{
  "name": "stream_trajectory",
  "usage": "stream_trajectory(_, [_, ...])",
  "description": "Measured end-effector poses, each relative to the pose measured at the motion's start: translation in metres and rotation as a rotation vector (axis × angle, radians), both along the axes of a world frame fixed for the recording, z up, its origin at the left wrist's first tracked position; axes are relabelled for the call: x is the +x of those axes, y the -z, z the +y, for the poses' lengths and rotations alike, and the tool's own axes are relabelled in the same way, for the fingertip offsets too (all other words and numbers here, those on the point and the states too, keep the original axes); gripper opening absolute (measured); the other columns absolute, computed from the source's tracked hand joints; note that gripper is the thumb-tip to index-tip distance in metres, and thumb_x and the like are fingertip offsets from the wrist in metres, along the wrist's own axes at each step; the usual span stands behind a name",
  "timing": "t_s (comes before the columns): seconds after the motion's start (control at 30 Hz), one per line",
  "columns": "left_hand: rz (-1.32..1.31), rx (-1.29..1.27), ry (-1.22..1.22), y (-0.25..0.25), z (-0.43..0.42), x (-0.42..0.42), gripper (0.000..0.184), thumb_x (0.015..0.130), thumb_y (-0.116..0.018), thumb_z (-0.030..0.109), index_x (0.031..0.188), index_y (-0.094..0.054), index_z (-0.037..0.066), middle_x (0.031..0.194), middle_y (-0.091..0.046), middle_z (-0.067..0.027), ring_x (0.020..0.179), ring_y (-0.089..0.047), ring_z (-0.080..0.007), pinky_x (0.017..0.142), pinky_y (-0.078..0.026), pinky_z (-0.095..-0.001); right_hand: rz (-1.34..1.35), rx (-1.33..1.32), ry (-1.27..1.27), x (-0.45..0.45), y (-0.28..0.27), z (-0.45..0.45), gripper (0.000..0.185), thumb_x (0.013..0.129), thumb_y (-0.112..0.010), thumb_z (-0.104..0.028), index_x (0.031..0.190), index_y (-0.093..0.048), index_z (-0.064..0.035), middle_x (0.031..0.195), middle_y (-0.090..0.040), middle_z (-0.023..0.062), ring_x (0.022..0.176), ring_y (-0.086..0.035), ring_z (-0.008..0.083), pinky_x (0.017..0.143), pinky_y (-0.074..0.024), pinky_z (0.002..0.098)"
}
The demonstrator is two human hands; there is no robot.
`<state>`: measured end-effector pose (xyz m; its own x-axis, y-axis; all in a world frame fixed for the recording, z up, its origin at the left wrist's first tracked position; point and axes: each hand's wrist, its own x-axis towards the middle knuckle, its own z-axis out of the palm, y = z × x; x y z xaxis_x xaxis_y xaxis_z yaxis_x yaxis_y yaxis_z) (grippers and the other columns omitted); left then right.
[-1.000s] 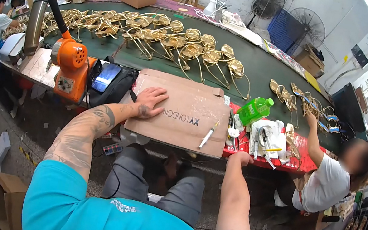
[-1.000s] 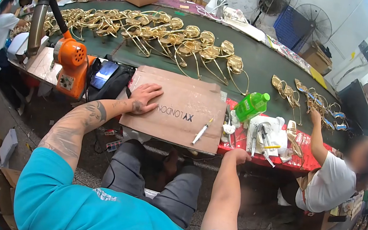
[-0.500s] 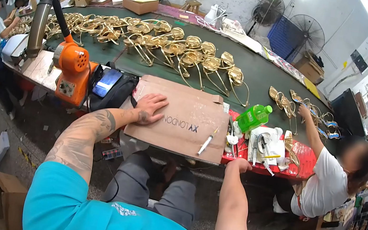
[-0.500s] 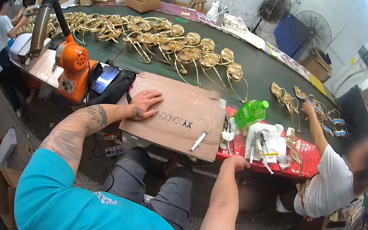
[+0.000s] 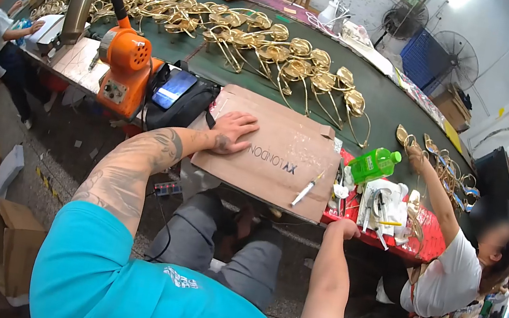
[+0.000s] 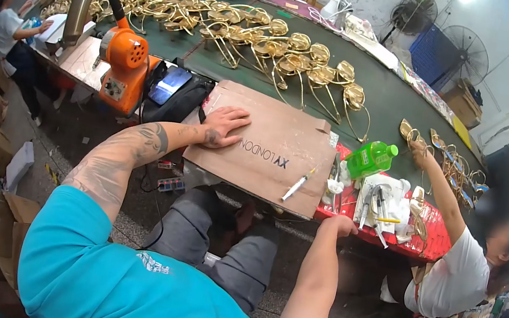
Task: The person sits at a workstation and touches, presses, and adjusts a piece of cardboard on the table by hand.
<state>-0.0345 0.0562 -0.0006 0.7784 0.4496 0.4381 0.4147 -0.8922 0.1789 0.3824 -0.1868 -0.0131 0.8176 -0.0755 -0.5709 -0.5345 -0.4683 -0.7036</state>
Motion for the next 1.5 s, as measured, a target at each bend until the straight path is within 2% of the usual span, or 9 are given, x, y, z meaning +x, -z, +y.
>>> stream_trajectory(0.33, [-0.008, 0.017, -0.012, 0.0, 0.0, -0.002, 0.06, 0.089, -0.063, 0.041, 0.139, -0.058, 0.008, 0.148, -0.052, -0.0145, 0.136, -0.047, -0.0342, 0.115, -0.036, -0.0455, -0.072, -0.037, 0.035, -0.01, -0.006, 0.007, 0.054, 0.11, -0.015, -0.032, 0.128, -0.051, 0.0043, 0.122, -0.065, 0.0339, 0.109, -0.065, 0.0533, 0.095, -0.0518, 0.0585])
stream_trajectory(0.93, [0.005, -0.019, 0.018, -0.012, -0.005, 0.005, 0.059, 0.088, -0.065, 0.038, 0.139, -0.059, 0.008, 0.148, -0.052, -0.0129, 0.136, -0.048, -0.0339, 0.114, -0.036, -0.0452, -0.187, -0.02, 0.367, -0.01, -0.009, 0.003, 0.057, 0.11, -0.014, -0.034, 0.129, -0.051, 0.0057, 0.122, -0.065, 0.0341, 0.109, -0.064, 0.0536, 0.096, -0.0511, 0.0588])
stream_trajectory(1.1, [0.003, -0.042, 0.034, -0.012, -0.005, 0.005, 0.059, 0.088, -0.066, 0.037, 0.139, -0.059, 0.008, 0.148, -0.052, -0.0138, 0.135, -0.048, -0.0347, 0.115, -0.036, -0.0452, -0.129, 0.406, 0.245, 0.012, 0.056, -0.022, 0.056, 0.11, -0.016, -0.036, 0.127, -0.052, 0.0037, 0.119, -0.066, 0.0347, 0.103, -0.065, 0.0549, 0.092, -0.052, 0.0592])
stream_trajectory(1.17, [0.007, -0.035, 0.086, -0.009, -0.004, 0.006, 0.059, 0.088, -0.066, 0.036, 0.139, -0.059, 0.007, 0.148, -0.052, -0.014, 0.136, -0.048, -0.0352, 0.115, -0.037, -0.0454, -0.132, 0.5, 0.275, 0.019, 0.059, -0.021, 0.056, 0.11, -0.017, -0.037, 0.127, -0.053, 0.0034, 0.118, -0.066, 0.0348, 0.102, -0.065, 0.0552, 0.091, -0.0522, 0.0593])
stream_trajectory(1.23, [0.025, -0.071, 0.008, -0.007, -0.003, 0.005, 0.059, 0.087, -0.066, 0.035, 0.139, -0.06, 0.007, 0.149, -0.052, -0.0143, 0.136, -0.048, -0.0359, 0.115, -0.037, -0.0456, -0.089, 0.119, 0.581, 0.017, 0.056, 0.011, 0.069, 0.109, -0.02, -0.047, 0.118, -0.064, 0.0051, 0.114, -0.068, 0.0351, 0.102, -0.066, 0.053, 0.092, -0.0516, 0.0573])
stream_trajectory(1.3, [0.036, -0.085, 0.011, -0.01, -0.004, 0.006, 0.06, 0.087, -0.066, 0.034, 0.14, -0.059, 0.007, 0.149, -0.053, -0.0148, 0.135, -0.049, -0.0364, 0.115, -0.038, -0.0455, -0.172, 0.419, 0.571, -0.01, 0.024, -0.009, 0.079, 0.107, -0.021, -0.055, 0.107, -0.071, 0.0063, 0.109, -0.071, 0.0333, 0.101, -0.067, 0.0516, 0.093, -0.0508, 0.0553])
stream_trajectory(1.33, [0.029, -0.084, 0.024, -0.005, -0.001, 0.005, 0.06, 0.086, -0.065, 0.033, 0.14, -0.059, 0.007, 0.149, -0.053, -0.0156, 0.135, -0.049, -0.0371, 0.115, -0.038, -0.0457, -0.185, 0.419, 0.628, -0.007, 0.028, -0.005, 0.079, 0.107, -0.021, -0.055, 0.107, -0.071, 0.0063, 0.109, -0.071, 0.0333, 0.101, -0.067, 0.0516, 0.093, -0.0508, 0.0553])
stream_trajectory(1.4, [0.001, -0.071, 0.059, 0.01, 0.008, 0.002, 0.061, 0.086, -0.066, 0.032, 0.141, -0.059, 0.006, 0.149, -0.053, -0.0165, 0.135, -0.049, -0.0379, 0.115, -0.038, -0.0461, -0.096, 0.118, 0.558, 0.005, 0.036, 0.008, 0.077, 0.108, -0.022, -0.053, 0.112, -0.068, 0.0078, 0.112, -0.071, 0.0322, 0.102, -0.067, 0.0519, 0.097, -0.0496, 0.0541])
stream_trajectory(1.5, [0.019, -0.088, 0.093, 0.007, 0.006, 0.002, 0.06, 0.087, -0.066, 0.03, 0.141, -0.058, 0.005, 0.149, -0.052, -0.0178, 0.136, -0.048, -0.0387, 0.116, -0.037, -0.0461, -0.116, 0.154, 0.65, -0.002, 0.024, 0.01, 0.077, 0.108, -0.021, -0.053, 0.109, -0.068, 0.008, 0.109, -0.071, 0.0317, 0.101, -0.067, 0.0515, 0.096, -0.0494, 0.0544])
